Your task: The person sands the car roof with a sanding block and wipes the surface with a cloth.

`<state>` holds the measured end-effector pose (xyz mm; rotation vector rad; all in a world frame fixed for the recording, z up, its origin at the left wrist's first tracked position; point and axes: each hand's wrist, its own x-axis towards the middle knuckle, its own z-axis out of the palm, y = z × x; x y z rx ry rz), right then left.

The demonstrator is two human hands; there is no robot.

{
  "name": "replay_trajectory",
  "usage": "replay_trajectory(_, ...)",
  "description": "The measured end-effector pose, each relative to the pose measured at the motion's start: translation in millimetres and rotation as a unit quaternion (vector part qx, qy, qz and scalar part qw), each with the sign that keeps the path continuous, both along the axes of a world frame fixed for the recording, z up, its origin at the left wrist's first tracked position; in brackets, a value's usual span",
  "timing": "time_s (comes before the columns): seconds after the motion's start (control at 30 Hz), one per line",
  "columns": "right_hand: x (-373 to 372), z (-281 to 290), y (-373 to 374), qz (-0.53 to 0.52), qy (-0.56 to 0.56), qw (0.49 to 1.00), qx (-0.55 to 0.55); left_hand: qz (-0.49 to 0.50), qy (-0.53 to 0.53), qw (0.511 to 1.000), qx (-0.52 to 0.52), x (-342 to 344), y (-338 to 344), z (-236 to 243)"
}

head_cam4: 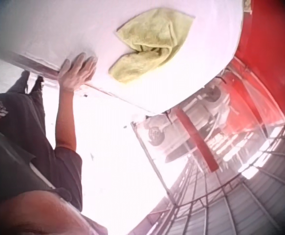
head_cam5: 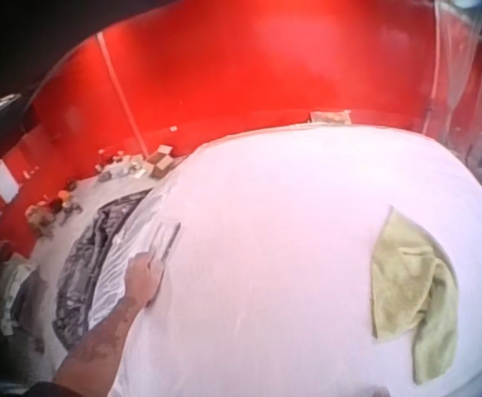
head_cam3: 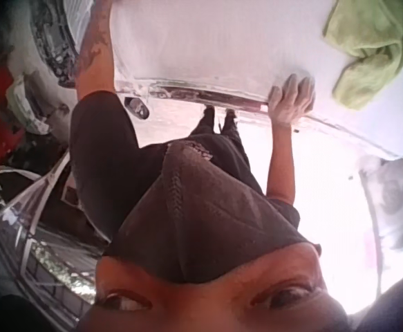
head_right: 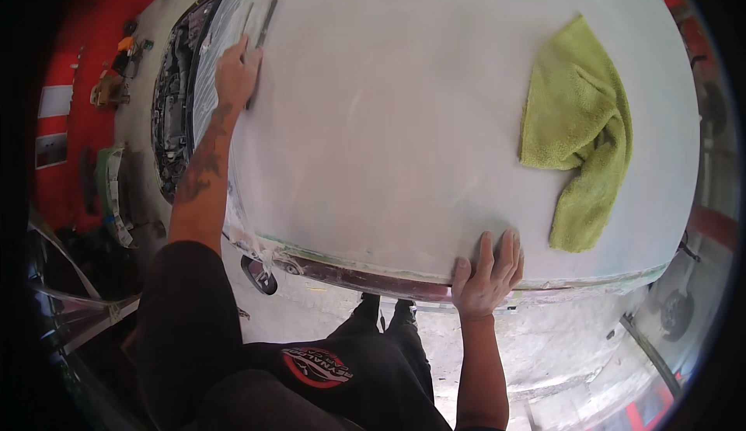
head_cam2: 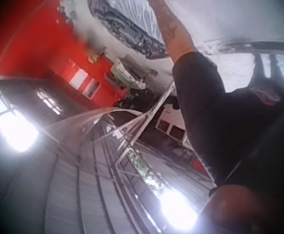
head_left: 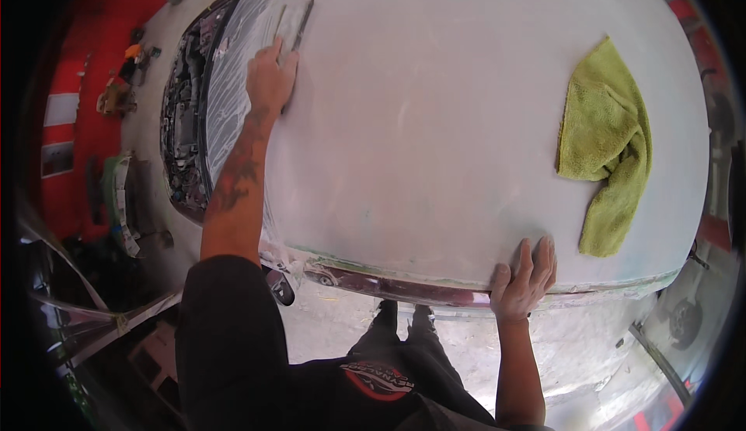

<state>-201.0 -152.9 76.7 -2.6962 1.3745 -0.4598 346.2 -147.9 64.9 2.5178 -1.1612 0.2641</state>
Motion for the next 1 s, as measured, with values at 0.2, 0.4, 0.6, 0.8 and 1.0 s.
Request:
replay_trajectory(0.2, -5, 0, -4, -0.004, 0.009, 1.0, 0.006, 0.0, 0.004, 1.0, 0.021, -16, -21, -2)
replay_trajectory(0.4, -7, 5, -3, -0.006, 0.019, 1.0, -0.007, -0.074, -0.025, 0.997, -0.002, -36, 2, -4)
replay_trajectory(0.6, -6, 1, 0, 0.0, 0.012, 1.0, 0.008, 0.079, 0.032, 0.994, 0.07, 52, -103, 25)
replay_trajectory(0.8, -11, 1, 1, -0.016, 0.022, 1.0, 0.005, -0.153, -0.032, 0.987, 0.029, -87, 5, 5)
replay_trajectory(1.0, 0, 1, 1, -0.007, -0.001, 1.0, 0.017, -0.064, -0.02, 0.997, 0.045, 52, -111, 27)
